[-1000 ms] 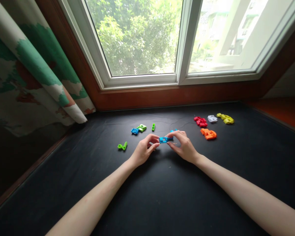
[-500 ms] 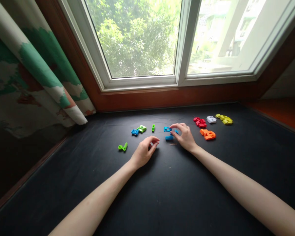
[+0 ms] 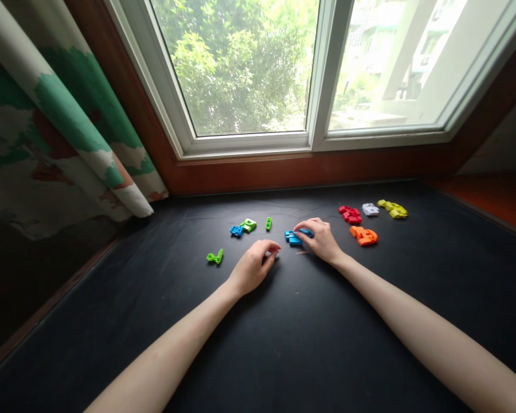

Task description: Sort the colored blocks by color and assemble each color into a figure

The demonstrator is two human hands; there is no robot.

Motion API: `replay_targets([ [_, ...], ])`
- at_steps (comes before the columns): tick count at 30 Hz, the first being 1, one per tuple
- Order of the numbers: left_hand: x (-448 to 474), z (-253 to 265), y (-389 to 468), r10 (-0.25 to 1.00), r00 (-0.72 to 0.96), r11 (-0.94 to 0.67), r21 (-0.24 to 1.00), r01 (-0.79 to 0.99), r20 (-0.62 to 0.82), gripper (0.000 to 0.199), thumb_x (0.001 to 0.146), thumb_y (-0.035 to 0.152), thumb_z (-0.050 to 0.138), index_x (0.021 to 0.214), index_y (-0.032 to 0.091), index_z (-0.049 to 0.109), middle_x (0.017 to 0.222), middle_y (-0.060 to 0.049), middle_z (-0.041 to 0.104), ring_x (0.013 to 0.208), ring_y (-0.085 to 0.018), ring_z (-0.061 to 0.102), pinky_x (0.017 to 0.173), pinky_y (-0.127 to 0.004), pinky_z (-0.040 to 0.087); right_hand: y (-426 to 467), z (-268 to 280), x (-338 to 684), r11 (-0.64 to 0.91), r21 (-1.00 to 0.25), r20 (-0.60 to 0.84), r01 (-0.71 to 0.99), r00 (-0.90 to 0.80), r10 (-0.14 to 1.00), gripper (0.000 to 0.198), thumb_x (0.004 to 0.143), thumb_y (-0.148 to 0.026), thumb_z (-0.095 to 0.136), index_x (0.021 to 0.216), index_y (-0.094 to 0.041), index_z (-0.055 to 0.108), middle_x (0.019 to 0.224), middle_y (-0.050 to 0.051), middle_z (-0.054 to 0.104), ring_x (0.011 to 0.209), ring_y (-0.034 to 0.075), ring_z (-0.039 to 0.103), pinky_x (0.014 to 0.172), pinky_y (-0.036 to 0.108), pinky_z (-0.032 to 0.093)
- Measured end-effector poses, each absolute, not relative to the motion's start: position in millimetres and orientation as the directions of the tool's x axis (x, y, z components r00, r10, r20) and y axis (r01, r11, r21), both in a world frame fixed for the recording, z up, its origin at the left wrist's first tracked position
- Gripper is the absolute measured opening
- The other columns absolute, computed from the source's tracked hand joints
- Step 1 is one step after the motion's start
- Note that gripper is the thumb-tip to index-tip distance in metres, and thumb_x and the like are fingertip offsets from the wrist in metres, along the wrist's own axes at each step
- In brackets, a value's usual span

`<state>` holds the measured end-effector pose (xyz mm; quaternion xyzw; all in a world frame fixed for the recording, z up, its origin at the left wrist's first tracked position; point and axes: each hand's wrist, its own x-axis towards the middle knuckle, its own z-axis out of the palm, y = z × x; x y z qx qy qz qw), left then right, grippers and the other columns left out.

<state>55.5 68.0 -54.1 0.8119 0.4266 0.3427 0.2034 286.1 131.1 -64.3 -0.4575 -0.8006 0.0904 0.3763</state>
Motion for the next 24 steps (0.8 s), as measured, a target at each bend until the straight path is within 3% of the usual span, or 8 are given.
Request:
replay_targets([
  [5,54.6,-52.1,67.5,0.816,0.406,-0.577,0.543,0.610,0.411,0.017,0.091,0.014,0.048,0.101,0.019,0.060,0.100,-0.007,0.067,0.095,-0.021,0.062,0.087,-0.034,0.050,132.2,-64.0,287.2,0.570,-0.505,0.517,0.648,-0.302,0.801,0.020,0.093,-0.036,0.054,0.088,-0.024,0.070,0.095,0.006,0.074,0.099,0.026,0.060,0.093,0.046,0.040],
  [8,50.5,-47.1,69.1,0.792,0.407,-0.580,0.352,0.735,0.455,0.021,0.090,0.013,0.046,0.104,0.019,0.062,0.106,-0.010,0.067,0.102,-0.025,0.061,0.092,-0.039,0.047,131.2,-63.3,287.3,0.563,-0.520,0.526,0.643,-0.278,0.803,0.024,0.094,-0.038,0.051,0.089,-0.023,0.070,0.095,0.006,0.074,0.099,0.026,0.060,0.090,0.044,0.042],
  [11,42.4,-44.3,74.6,0.793,0.364,-0.483,0.139,0.865,0.489,0.030,0.089,0.014,0.046,0.115,0.017,0.061,0.123,-0.015,0.062,0.116,-0.031,0.055,0.099,-0.045,0.042,127.8,-62.4,286.8,0.547,-0.527,0.529,0.650,-0.251,0.810,0.026,0.094,-0.039,0.049,0.088,-0.023,0.070,0.095,0.007,0.073,0.099,0.026,0.061,0.090,0.045,0.041],
  [15,27.8,-50.2,85.7,0.816,0.237,-0.305,0.044,0.951,0.528,0.042,0.087,0.017,0.050,0.128,0.010,0.055,0.141,-0.022,0.050,0.132,-0.036,0.044,0.109,-0.049,0.032,122.6,-61.7,286.8,0.532,-0.546,0.531,0.647,-0.223,0.817,0.028,0.095,-0.039,0.047,0.090,-0.024,0.069,0.096,0.007,0.073,0.100,0.028,0.060,0.090,0.046,0.039],
  [19,17.4,-55.4,91.3,0.830,0.189,-0.211,-0.018,0.977,0.524,0.040,0.088,0.022,0.051,0.126,0.010,0.055,0.125,-0.021,0.062,0.118,-0.034,0.057,0.111,-0.052,0.029,120.6,-61.1,287.6,0.526,-0.549,0.529,0.650,-0.216,0.820,0.027,0.095,-0.039,0.047,0.089,-0.024,0.069,0.096,0.007,0.073,0.100,0.028,0.060,0.089,0.045,0.039],
  [24,16.3,-46.9,88.2,0.877,0.196,-0.198,-0.042,0.979,0.439,0.025,0.091,0.018,0.049,0.112,0.013,0.062,0.106,-0.015,0.068,0.096,-0.030,0.064,0.096,-0.044,0.042,120.1,-59.9,287.2,0.511,-0.552,0.520,0.659,-0.208,0.829,0.026,0.095,-0.037,0.047,0.089,-0.023,0.067,0.096,0.007,0.073,0.100,0.028,0.060,0.089,0.045,0.038],
])
